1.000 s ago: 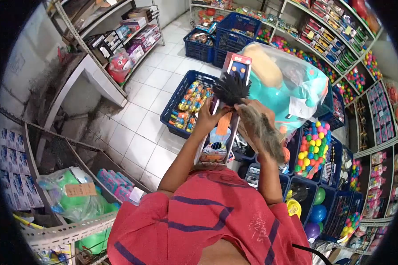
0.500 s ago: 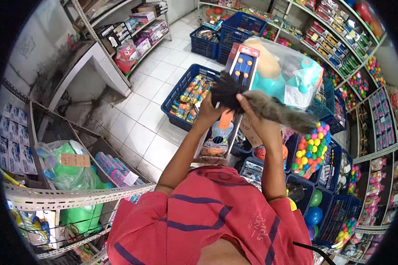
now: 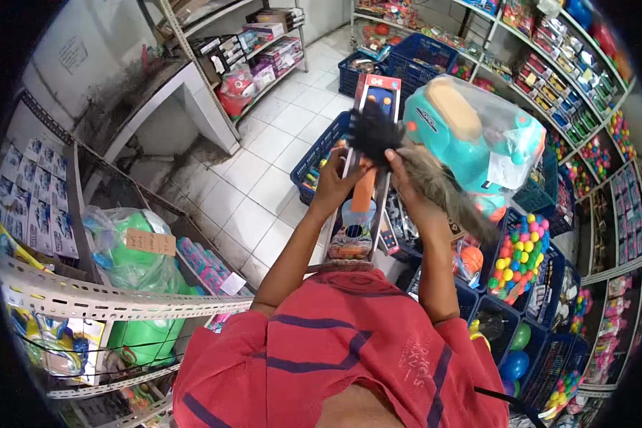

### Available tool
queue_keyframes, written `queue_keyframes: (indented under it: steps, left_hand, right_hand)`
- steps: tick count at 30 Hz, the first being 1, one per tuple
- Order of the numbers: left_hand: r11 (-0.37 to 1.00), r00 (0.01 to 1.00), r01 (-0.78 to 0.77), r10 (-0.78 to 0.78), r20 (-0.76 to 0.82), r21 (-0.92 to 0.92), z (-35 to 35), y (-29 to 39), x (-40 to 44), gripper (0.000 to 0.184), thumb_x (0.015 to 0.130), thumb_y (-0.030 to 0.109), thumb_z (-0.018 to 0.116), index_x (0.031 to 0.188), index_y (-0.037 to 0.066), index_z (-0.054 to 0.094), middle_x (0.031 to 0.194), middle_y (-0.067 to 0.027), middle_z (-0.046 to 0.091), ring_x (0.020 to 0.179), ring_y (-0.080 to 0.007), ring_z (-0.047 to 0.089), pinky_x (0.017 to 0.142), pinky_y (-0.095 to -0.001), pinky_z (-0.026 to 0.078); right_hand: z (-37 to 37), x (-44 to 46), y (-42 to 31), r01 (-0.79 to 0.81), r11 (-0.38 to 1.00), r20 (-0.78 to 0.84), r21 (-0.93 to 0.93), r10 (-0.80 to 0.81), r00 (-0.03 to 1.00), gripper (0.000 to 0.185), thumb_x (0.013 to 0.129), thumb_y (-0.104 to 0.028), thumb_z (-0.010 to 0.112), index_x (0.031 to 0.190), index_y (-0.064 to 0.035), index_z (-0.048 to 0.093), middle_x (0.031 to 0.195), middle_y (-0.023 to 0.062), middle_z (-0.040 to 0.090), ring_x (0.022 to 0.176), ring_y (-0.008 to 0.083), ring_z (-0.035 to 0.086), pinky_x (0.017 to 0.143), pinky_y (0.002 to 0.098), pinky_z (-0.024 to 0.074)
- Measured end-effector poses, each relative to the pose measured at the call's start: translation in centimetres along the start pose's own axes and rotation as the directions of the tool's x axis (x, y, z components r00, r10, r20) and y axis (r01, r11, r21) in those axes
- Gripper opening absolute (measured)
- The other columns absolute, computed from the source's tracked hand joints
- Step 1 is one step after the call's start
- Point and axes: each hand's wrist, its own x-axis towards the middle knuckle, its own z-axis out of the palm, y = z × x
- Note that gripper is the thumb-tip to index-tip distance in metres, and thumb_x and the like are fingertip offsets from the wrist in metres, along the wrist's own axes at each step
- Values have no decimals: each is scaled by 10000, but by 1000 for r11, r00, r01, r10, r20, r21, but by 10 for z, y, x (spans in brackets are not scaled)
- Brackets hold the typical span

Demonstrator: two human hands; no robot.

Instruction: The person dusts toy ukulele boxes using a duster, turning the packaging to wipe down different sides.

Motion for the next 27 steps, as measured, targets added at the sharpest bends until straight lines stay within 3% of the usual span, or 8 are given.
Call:
queue_keyframes:
  steps: [5, 10, 16, 21, 22, 24, 25, 27]
  left_hand:
    - [995, 995, 95, -95, -36, -7, -32, 9, -5, 513, 731, 149, 676, 1136, -37, 422, 954, -114, 562, 858, -147, 534, 718, -261, 437]
    - [988, 987, 155, -155, -31, -4, -59, 0, 4, 470, 681, 0, 651, 1108, 8, 453, 964, -86, 571, 850, -138, 553, 734, -248, 448]
    - [978, 982, 167, -177, -70, -124, -47, 42, 26, 447, 766, 160, 636, 1102, -65, 444, 983, -125, 568, 845, -150, 555, 700, -255, 465]
    - [907, 949, 312, -285, 133, -281, -52, 32, 64, 336, 771, 171, 591, 1038, -18, 515, 931, -98, 579, 819, -173, 576, 711, -288, 485]
    - [890, 939, 340, -306, 155, -303, -49, 32, 61, 345, 766, 174, 599, 1039, -19, 513, 938, -100, 577, 825, -175, 575, 715, -288, 484]
    - [857, 919, 390, -339, 202, -337, -43, 31, 55, 365, 754, 179, 615, 1041, -19, 510, 951, -103, 573, 836, -177, 572, 723, -287, 481]
    - [854, 910, 411, -367, 193, -318, -41, 24, 53, 403, 741, 180, 631, 1059, -27, 494, 978, -110, 562, 868, -180, 562, 735, -294, 477]
    - [848, 904, 414, -340, 259, -330, -39, 23, 47, 425, 738, 154, 640, 1089, -21, 476, 969, -93, 569, 861, -164, 564, 741, -280, 470]
  right_hand:
    - [49, 11, 9, 42, 996, -128, 76, -32, 991, 148, 770, -156, 614, 827, -20, 599, 805, 117, 611, 699, 245, 595, 626, 316, 465]
    - [50, 12, -11, 13, 974, 243, 225, -69, 968, 169, 762, -163, 583, 885, -53, 618, 861, 105, 620, 777, 235, 596, 694, 293, 470]
    - [42, 48, -15, 149, 988, -110, -30, -152, 982, 165, 792, -194, 582, 867, -51, 611, 884, 91, 605, 807, 239, 574, 723, 326, 448]
    - [35, 47, -16, -154, 979, 124, 134, 138, 983, 158, 780, -187, 591, 883, -69, 619, 862, 86, 603, 805, 239, 575, 725, 335, 439]
    - [34, 43, -5, 130, 992, 47, 3, -130, 990, 159, 793, -165, 574, 931, -106, 624, 879, 74, 599, 793, 244, 566, 728, 330, 440]
    - [32, 54, -7, 37, 991, -87, 131, -25, 996, 148, 759, -148, 604, 809, -9, 608, 774, 92, 615, 689, 234, 588, 632, 300, 452]
    - [29, 52, 7, -20, 999, 63, -34, 22, 998, 196, 811, -134, 549, 991, -151, 622, 939, 62, 595, 829, 233, 561, 725, 305, 442]
    - [27, 48, 7, -38, 999, 57, 19, 37, 998, 192, 809, -157, 565, 988, -110, 614, 933, 71, 599, 845, 229, 561, 734, 304, 439]
